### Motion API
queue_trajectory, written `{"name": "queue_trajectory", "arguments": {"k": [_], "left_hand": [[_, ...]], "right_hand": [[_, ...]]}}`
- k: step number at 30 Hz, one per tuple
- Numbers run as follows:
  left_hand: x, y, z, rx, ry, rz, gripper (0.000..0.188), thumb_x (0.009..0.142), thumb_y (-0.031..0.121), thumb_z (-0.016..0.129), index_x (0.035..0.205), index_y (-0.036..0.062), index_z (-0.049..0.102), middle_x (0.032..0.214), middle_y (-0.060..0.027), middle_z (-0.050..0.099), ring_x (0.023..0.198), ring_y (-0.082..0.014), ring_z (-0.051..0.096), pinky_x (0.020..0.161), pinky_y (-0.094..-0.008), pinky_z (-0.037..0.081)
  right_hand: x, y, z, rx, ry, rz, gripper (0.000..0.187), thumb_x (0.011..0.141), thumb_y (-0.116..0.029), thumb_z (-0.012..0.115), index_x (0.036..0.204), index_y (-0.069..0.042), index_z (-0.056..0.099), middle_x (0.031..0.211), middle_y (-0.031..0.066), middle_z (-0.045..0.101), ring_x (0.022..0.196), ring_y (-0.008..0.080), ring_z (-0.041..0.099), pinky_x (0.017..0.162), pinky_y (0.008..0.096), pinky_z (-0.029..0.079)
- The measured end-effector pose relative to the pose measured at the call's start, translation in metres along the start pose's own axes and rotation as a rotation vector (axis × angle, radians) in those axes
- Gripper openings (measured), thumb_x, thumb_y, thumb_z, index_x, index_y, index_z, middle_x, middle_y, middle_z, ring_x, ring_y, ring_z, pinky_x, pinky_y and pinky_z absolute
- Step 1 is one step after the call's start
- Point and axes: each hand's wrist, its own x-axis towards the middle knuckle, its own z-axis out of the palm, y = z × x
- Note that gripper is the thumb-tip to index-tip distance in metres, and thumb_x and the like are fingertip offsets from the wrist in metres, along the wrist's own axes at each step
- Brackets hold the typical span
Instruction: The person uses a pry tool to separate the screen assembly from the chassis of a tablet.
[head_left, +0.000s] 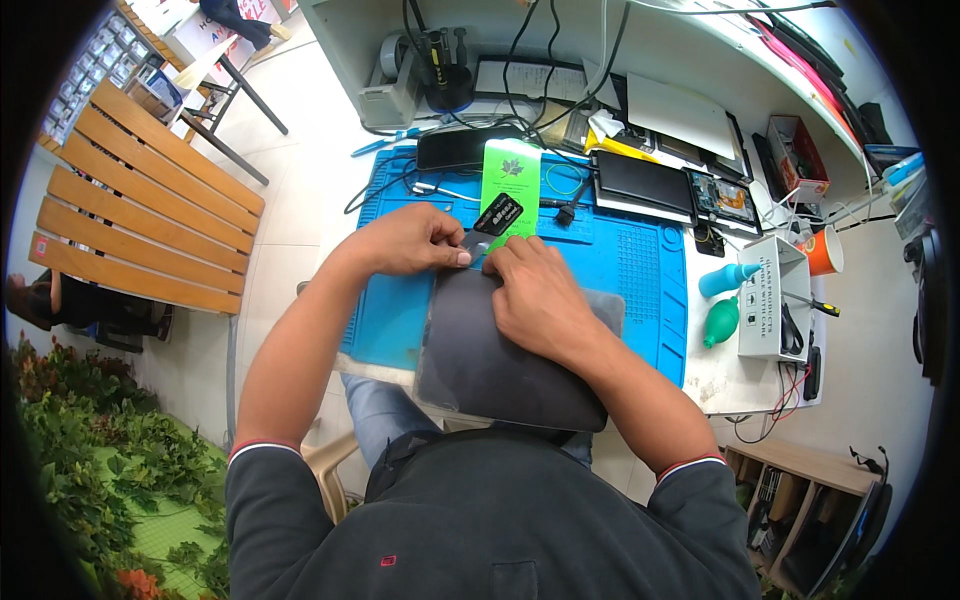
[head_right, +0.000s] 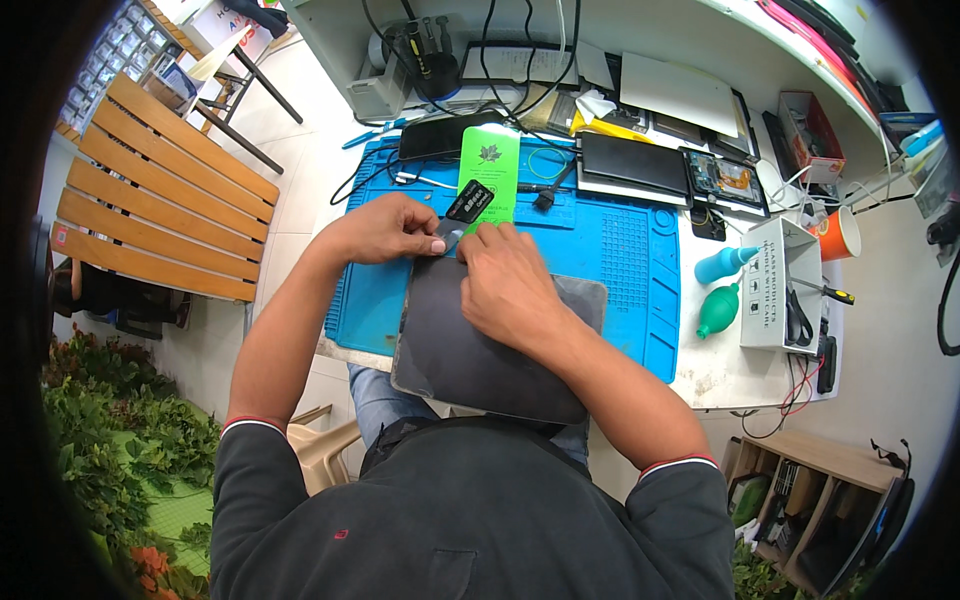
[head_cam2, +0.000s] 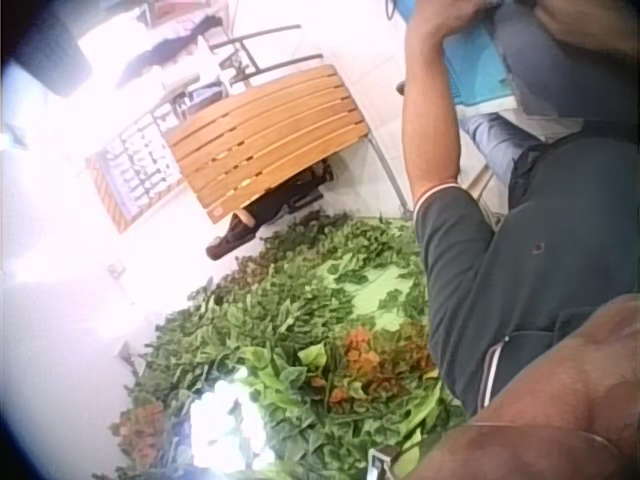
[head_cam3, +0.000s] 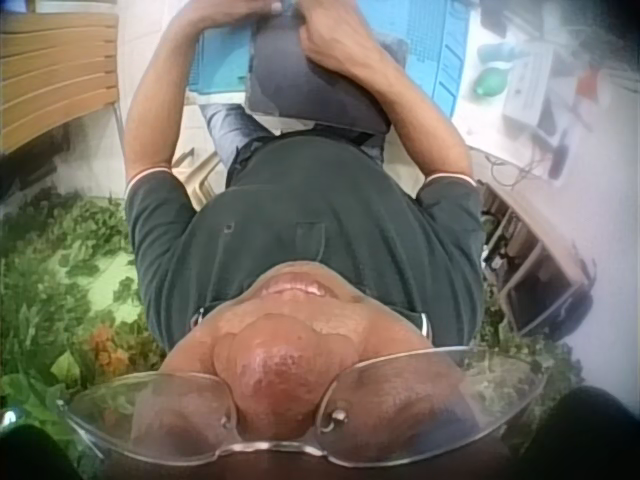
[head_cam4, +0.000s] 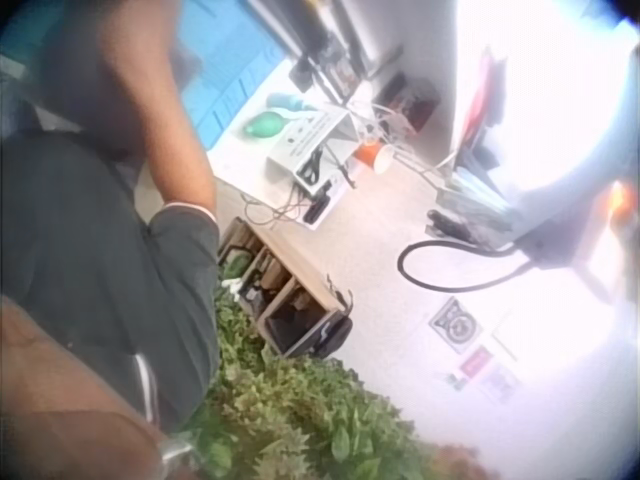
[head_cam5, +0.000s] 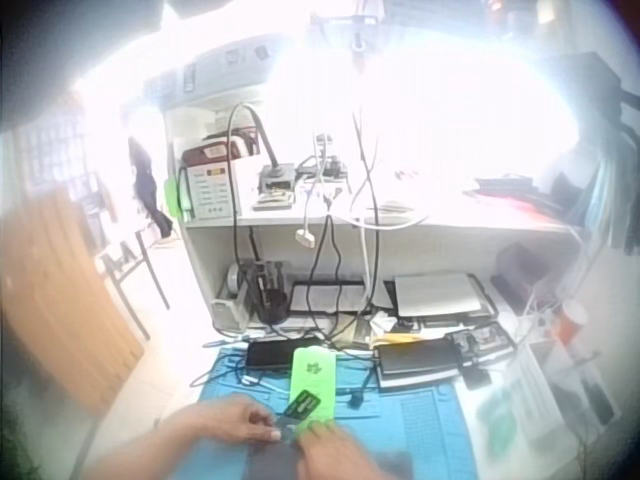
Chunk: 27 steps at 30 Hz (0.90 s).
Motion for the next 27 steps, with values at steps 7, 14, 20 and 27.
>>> {"name": "queue_trajectory", "arguments": {"k": [7,14,20,27], "left_hand": [[0.005,0.015,-0.004,0.172,-0.007,0.103,0.026,0.096,0.027,0.083,0.097,0.0019,0.079,0.072,-0.0057,0.067,0.068,-0.017,0.059,0.068,-0.0362,0.046],[0.007,0.02,0.011,0.13,0.048,0.008,0.028,0.095,0.028,0.084,0.099,0.0011,0.08,0.074,-0.0054,0.068,0.07,-0.0163,0.06,0.07,-0.0357,0.047],[0.01,0.026,0.015,0.09,0.034,-0.008,0.027,0.095,0.027,0.084,0.1,0.0006,0.08,0.074,-0.0024,0.066,0.071,-0.0133,0.057,0.069,-0.034,0.047],[0.017,0.031,0.023,0.074,0.04,0.017,0.027,0.096,0.027,0.084,0.101,0.0006,0.08,0.075,-0.0025,0.068,0.071,-0.0129,0.058,0.069,-0.0345,0.047]], "right_hand": [[-0.006,0.005,-0.013,-0.03,-0.054,0.028,0.023,0.088,-0.004,0.064,0.108,0.003,0.073,0.109,0.0212,0.07,0.11,0.0398,0.064,0.099,0.0505,0.05],[-0.019,0.01,-0.029,-0.037,-0.043,0.084,0.02,0.09,-0.004,0.064,0.104,0.002,0.075,0.108,0.021,0.072,0.108,0.0393,0.065,0.1,0.0498,0.052],[-0.025,0.011,-0.041,-0.109,-0.085,0.113,0.021,0.091,-0.005,0.062,0.105,0.003,0.075,0.109,0.0208,0.072,0.109,0.0389,0.065,0.1,0.0494,0.052],[-0.033,0.015,-0.045,-0.101,-0.084,0.127,0.021,0.092,-0.005,0.062,0.107,0.003,0.075,0.111,0.0207,0.073,0.109,0.0386,0.066,0.1,0.0496,0.052]]}}
